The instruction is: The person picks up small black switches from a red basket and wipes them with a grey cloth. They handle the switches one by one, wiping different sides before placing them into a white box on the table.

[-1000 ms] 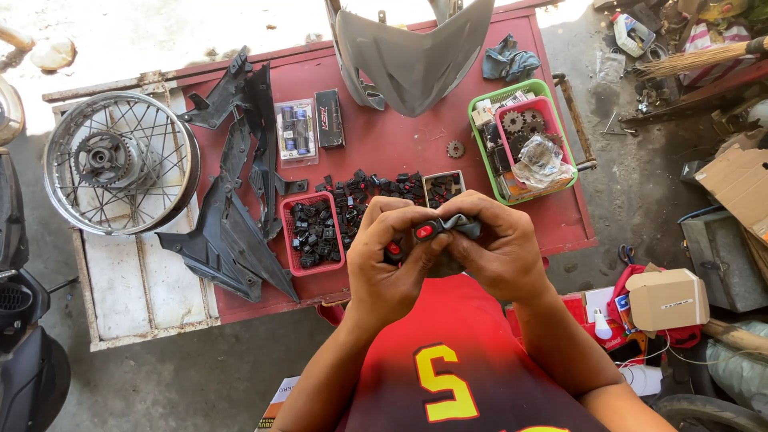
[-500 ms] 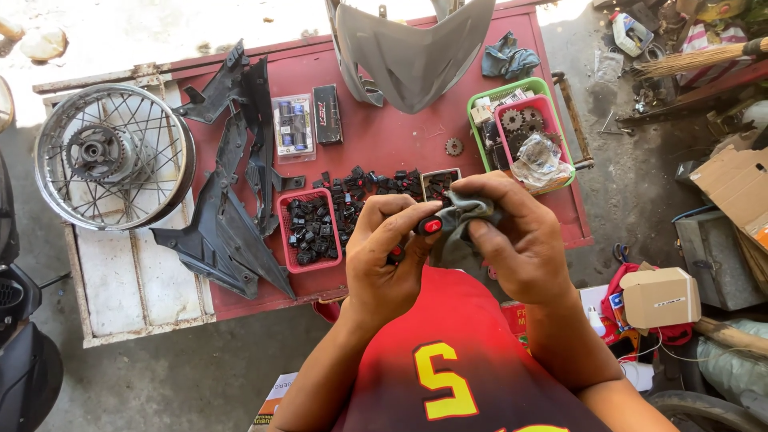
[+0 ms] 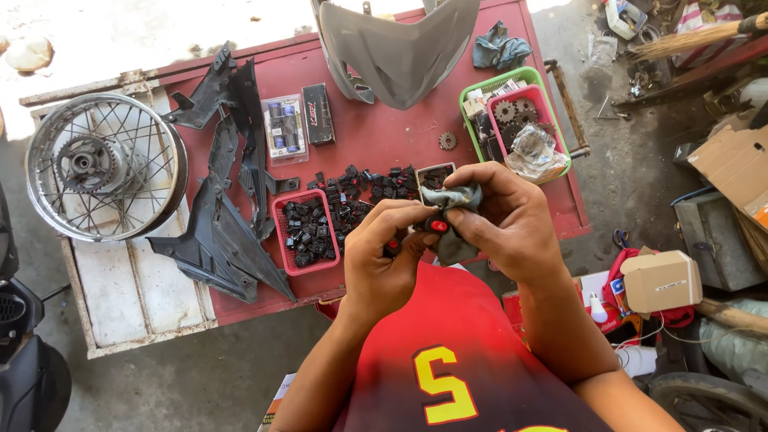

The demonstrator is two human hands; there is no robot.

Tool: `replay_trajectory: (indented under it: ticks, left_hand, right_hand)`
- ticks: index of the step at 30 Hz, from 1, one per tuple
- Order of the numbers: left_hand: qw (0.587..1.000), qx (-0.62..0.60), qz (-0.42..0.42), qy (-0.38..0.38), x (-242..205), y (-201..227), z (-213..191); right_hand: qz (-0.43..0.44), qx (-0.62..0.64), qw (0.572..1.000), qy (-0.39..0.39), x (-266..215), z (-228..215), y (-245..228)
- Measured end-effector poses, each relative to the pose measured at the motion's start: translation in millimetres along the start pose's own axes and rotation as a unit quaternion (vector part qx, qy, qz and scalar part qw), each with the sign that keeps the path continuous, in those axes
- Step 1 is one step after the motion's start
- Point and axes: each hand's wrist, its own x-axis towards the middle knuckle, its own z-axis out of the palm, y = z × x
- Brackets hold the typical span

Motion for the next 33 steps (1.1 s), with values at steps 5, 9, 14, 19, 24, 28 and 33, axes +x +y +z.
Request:
replay_trajectory:
  ticks: [5,9,14,19,24,28,33]
  left_hand:
    - [0.991,-0.027,-0.128,-0.026,-3,-36,15]
    - [0.96,-0.112,-0.255,-0.024,-17,-104,40]
    - [0.907,-0.068,-0.416,-0.003,-74,-257,75]
    - [0.847,0.097,-0.52,-0.051,-145,-414,106]
    - [0.79,0.201,-0.571,-0.101,-141,-479,124]
    - [0.758,0.245,-0.597,-0.096,-155,-500,116]
    - [0.828,-0.012,-0.561,0.0,-94,-405,112]
  right_hand:
    - [0.02,-0.078,0.995,0.066,2,-22,30]
    - [0.117,-0.081,0.971,0.19,4,-52,94]
    - [0.221,-0.145,0.943,0.204,5,-85,207]
    - [0.313,-0.24,0.9,0.185,3,-130,367]
    - [0.347,-0.238,0.874,0.244,20,-165,468]
    - [0.37,-0.253,0.86,0.245,26,-171,474]
    - [0.352,-0.017,0.897,0.268,44,-142,365]
